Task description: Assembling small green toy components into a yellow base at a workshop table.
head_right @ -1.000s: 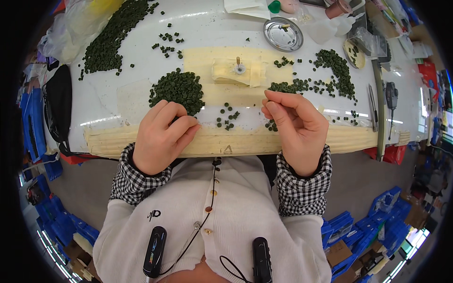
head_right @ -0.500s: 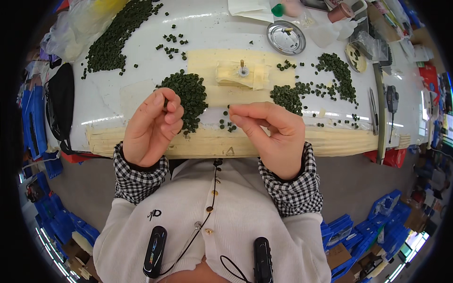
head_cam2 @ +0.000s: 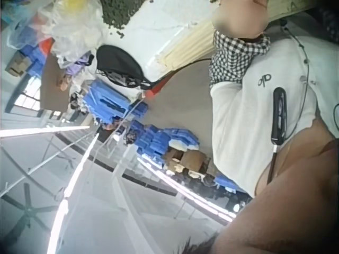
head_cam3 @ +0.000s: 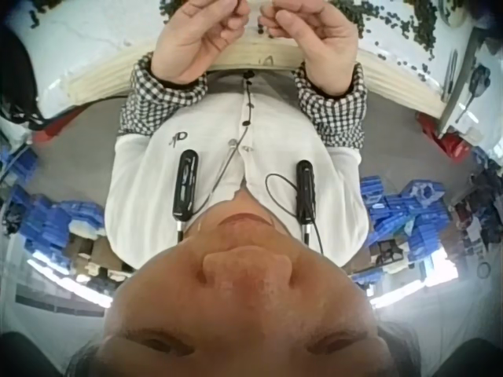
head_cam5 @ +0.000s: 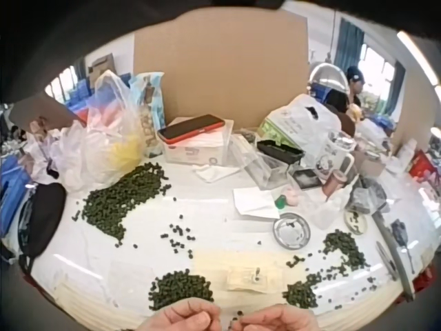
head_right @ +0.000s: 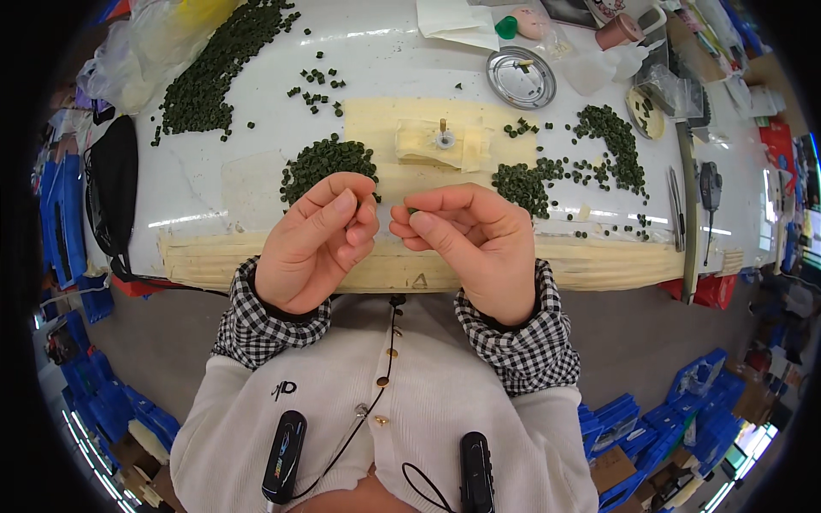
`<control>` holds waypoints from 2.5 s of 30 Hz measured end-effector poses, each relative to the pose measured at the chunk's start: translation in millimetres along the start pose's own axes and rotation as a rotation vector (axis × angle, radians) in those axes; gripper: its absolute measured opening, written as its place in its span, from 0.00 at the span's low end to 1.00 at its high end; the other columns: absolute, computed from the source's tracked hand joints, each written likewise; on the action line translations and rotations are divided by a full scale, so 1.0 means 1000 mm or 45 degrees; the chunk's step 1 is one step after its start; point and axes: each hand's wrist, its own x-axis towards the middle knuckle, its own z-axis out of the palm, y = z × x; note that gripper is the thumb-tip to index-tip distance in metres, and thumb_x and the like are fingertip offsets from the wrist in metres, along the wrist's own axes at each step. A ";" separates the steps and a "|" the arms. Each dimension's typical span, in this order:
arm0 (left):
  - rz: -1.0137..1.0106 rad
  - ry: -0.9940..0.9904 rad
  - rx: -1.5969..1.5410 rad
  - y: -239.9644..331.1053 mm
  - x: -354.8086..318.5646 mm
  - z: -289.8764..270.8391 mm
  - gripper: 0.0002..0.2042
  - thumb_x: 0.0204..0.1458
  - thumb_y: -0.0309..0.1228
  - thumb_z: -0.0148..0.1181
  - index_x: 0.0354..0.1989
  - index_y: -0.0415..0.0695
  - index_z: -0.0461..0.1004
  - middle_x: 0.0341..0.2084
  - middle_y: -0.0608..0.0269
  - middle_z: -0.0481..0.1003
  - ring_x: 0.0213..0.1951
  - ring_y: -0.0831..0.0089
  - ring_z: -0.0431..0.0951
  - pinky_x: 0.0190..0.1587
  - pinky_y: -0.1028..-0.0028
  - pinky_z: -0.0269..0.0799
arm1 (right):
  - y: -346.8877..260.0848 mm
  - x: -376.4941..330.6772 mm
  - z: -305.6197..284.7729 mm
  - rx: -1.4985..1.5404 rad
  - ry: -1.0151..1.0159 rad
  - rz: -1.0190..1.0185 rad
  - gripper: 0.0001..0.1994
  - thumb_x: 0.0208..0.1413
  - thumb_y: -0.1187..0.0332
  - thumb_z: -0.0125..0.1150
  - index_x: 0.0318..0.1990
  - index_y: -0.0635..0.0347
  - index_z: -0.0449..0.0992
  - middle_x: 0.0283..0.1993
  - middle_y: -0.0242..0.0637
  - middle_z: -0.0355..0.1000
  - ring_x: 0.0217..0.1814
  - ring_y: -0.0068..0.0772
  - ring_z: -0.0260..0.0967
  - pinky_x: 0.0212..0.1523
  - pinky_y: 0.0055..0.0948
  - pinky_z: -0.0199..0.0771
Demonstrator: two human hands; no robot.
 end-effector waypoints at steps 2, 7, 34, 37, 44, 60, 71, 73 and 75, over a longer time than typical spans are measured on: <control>0.012 0.021 -0.007 0.000 -0.001 0.002 0.10 0.61 0.30 0.49 0.46 0.38 0.71 0.32 0.66 0.75 0.32 0.84 0.71 0.35 0.84 0.68 | 0.000 0.000 0.002 -0.023 0.000 -0.036 0.07 0.56 0.80 0.54 0.42 0.72 0.72 0.40 0.46 0.76 0.42 0.31 0.75 0.44 0.25 0.77; -0.002 0.158 0.091 0.000 -0.001 0.008 0.12 0.62 0.30 0.47 0.49 0.37 0.68 0.31 0.67 0.70 0.29 0.83 0.63 0.29 0.85 0.62 | 0.002 -0.001 0.007 -0.083 0.020 -0.193 0.07 0.55 0.82 0.56 0.41 0.71 0.72 0.38 0.43 0.76 0.40 0.27 0.74 0.44 0.23 0.75; 0.156 0.021 0.222 -0.007 0.000 -0.004 0.10 0.56 0.25 0.56 0.46 0.39 0.73 0.37 0.59 0.78 0.23 0.87 0.63 0.26 0.86 0.59 | 0.007 0.002 0.008 -0.358 0.036 -0.362 0.08 0.49 0.83 0.61 0.38 0.69 0.76 0.38 0.37 0.72 0.40 0.22 0.71 0.42 0.20 0.73; 0.156 -0.008 0.201 -0.006 -0.001 -0.005 0.10 0.54 0.23 0.57 0.45 0.39 0.73 0.37 0.59 0.78 0.25 0.87 0.66 0.29 0.86 0.62 | 0.007 0.002 0.010 -0.338 0.055 -0.370 0.08 0.48 0.83 0.61 0.37 0.69 0.76 0.37 0.36 0.71 0.39 0.23 0.71 0.41 0.20 0.73; 0.236 0.083 0.323 -0.009 -0.002 0.000 0.10 0.50 0.18 0.60 0.41 0.37 0.74 0.36 0.60 0.78 0.37 0.79 0.76 0.43 0.81 0.72 | 0.006 0.004 0.011 -0.390 0.020 -0.439 0.08 0.47 0.84 0.62 0.36 0.70 0.77 0.36 0.37 0.71 0.39 0.24 0.71 0.41 0.20 0.73; 0.417 0.248 0.895 -0.012 -0.001 -0.001 0.07 0.46 0.20 0.66 0.35 0.39 0.79 0.15 0.81 0.62 0.19 0.92 0.55 0.21 0.87 0.50 | 0.007 0.004 0.014 -0.419 0.066 -0.406 0.07 0.48 0.83 0.61 0.36 0.70 0.77 0.36 0.37 0.70 0.38 0.23 0.70 0.41 0.20 0.73; 0.659 0.225 0.968 -0.014 0.003 0.000 0.07 0.46 0.17 0.64 0.35 0.37 0.78 0.21 0.74 0.71 0.20 0.92 0.56 0.22 0.88 0.52 | 0.012 0.001 0.015 -0.416 0.078 -0.406 0.11 0.49 0.83 0.60 0.41 0.68 0.78 0.36 0.37 0.71 0.37 0.22 0.69 0.39 0.19 0.71; 0.557 0.239 0.942 -0.012 0.003 -0.003 0.07 0.46 0.17 0.64 0.35 0.37 0.78 0.23 0.71 0.74 0.21 0.91 0.61 0.24 0.88 0.57 | 0.014 0.000 0.014 -0.451 0.073 -0.428 0.12 0.49 0.83 0.60 0.42 0.68 0.78 0.36 0.37 0.71 0.37 0.22 0.69 0.38 0.18 0.70; 0.475 0.264 0.852 -0.011 0.003 -0.002 0.08 0.46 0.17 0.63 0.35 0.37 0.78 0.25 0.68 0.76 0.24 0.90 0.66 0.26 0.87 0.62 | 0.015 -0.002 0.016 -0.492 0.077 -0.472 0.12 0.49 0.83 0.60 0.43 0.67 0.78 0.36 0.37 0.71 0.36 0.22 0.69 0.37 0.18 0.69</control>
